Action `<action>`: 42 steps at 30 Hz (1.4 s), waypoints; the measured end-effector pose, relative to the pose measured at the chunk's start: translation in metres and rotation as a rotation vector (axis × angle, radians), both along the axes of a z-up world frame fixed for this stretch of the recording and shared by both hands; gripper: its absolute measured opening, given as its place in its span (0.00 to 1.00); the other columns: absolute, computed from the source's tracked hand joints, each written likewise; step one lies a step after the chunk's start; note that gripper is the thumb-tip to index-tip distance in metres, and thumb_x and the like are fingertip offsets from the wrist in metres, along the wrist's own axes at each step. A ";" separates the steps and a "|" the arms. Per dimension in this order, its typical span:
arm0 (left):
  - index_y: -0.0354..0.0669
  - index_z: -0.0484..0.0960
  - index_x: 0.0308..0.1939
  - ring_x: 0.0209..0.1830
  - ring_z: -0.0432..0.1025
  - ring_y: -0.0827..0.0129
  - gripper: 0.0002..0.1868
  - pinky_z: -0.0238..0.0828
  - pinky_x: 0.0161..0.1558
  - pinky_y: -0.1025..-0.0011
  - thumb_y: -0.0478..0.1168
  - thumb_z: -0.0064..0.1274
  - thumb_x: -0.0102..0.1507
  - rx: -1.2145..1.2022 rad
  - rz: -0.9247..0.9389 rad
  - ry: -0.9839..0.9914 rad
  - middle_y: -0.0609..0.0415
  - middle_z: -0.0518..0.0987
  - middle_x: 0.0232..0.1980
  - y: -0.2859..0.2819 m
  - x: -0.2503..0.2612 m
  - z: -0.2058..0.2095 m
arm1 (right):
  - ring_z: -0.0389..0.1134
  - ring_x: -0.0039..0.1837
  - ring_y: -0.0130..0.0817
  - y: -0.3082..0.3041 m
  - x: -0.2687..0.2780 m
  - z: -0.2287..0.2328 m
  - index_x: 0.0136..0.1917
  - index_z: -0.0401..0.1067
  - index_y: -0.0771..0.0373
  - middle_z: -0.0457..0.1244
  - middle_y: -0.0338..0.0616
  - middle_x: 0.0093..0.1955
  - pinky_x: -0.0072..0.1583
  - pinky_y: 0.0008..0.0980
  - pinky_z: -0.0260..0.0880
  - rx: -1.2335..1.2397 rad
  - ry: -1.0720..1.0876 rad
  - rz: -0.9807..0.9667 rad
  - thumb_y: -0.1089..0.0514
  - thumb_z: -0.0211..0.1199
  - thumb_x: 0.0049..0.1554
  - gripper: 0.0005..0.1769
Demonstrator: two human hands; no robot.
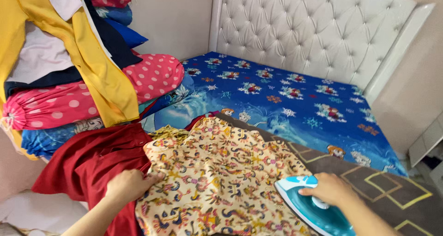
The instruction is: The person irons a patterned garment on a bed using a blue and white electric iron. They repeatedly smooth the fabric, lift and reposition sections of the garment, and move the iron back and forth to remove wrinkles. The person handles the garment with both hands, ensuring different areas are flattened before applying the iron.
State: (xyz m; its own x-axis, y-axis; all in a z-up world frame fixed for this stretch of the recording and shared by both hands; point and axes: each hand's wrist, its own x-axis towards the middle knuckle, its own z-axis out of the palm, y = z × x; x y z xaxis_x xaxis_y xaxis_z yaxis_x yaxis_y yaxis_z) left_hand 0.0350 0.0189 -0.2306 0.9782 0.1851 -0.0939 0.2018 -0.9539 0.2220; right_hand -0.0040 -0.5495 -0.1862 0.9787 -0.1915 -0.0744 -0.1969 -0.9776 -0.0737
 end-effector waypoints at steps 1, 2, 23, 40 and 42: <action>0.39 0.89 0.32 0.36 0.82 0.58 0.44 0.78 0.41 0.60 0.80 0.48 0.56 -0.120 0.004 0.018 0.44 0.85 0.34 0.005 0.003 -0.008 | 0.74 0.58 0.47 0.004 0.001 0.004 0.52 0.80 0.52 0.71 0.49 0.52 0.60 0.41 0.73 0.051 0.027 0.048 0.29 0.77 0.41 0.34; 0.35 0.89 0.30 0.31 0.83 0.59 0.44 0.79 0.38 0.62 0.79 0.49 0.56 -0.241 0.009 0.036 0.43 0.86 0.31 0.008 0.007 -0.015 | 0.75 0.56 0.45 0.012 -0.006 0.005 0.50 0.81 0.52 0.73 0.47 0.50 0.58 0.41 0.74 0.136 0.111 0.154 0.30 0.76 0.39 0.33; 0.40 0.73 0.45 0.34 0.77 0.57 0.12 0.78 0.37 0.54 0.46 0.45 0.70 -1.943 0.454 -0.237 0.44 0.81 0.40 -0.009 0.060 -0.132 | 0.77 0.48 0.42 0.075 -0.011 -0.030 0.47 0.80 0.54 0.73 0.45 0.44 0.53 0.41 0.75 0.148 0.116 0.604 0.32 0.66 0.40 0.30; 0.37 0.80 0.58 0.47 0.80 0.54 0.24 0.77 0.50 0.56 0.52 0.41 0.72 -1.985 0.519 -0.077 0.41 0.85 0.52 -0.019 0.026 -0.091 | 0.75 0.47 0.44 0.168 -0.009 -0.002 0.44 0.81 0.54 0.73 0.47 0.42 0.55 0.42 0.73 0.041 0.091 0.674 0.23 0.72 0.41 0.35; 0.37 0.80 0.57 0.46 0.80 0.54 0.24 0.77 0.50 0.56 0.52 0.40 0.71 -2.014 0.499 -0.069 0.42 0.84 0.52 -0.020 0.027 -0.092 | 0.74 0.48 0.46 0.178 -0.021 -0.003 0.46 0.79 0.53 0.73 0.48 0.43 0.56 0.43 0.71 -0.050 0.008 0.793 0.21 0.72 0.42 0.36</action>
State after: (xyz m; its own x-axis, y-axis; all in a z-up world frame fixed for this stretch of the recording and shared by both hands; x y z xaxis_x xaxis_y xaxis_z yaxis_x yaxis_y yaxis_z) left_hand 0.0622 -0.0010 -0.3229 0.8978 0.0848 -0.4321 0.2558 0.6982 0.6686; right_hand -0.0252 -0.3720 -0.1892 0.8242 0.5588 -0.0916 0.5588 -0.8288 -0.0279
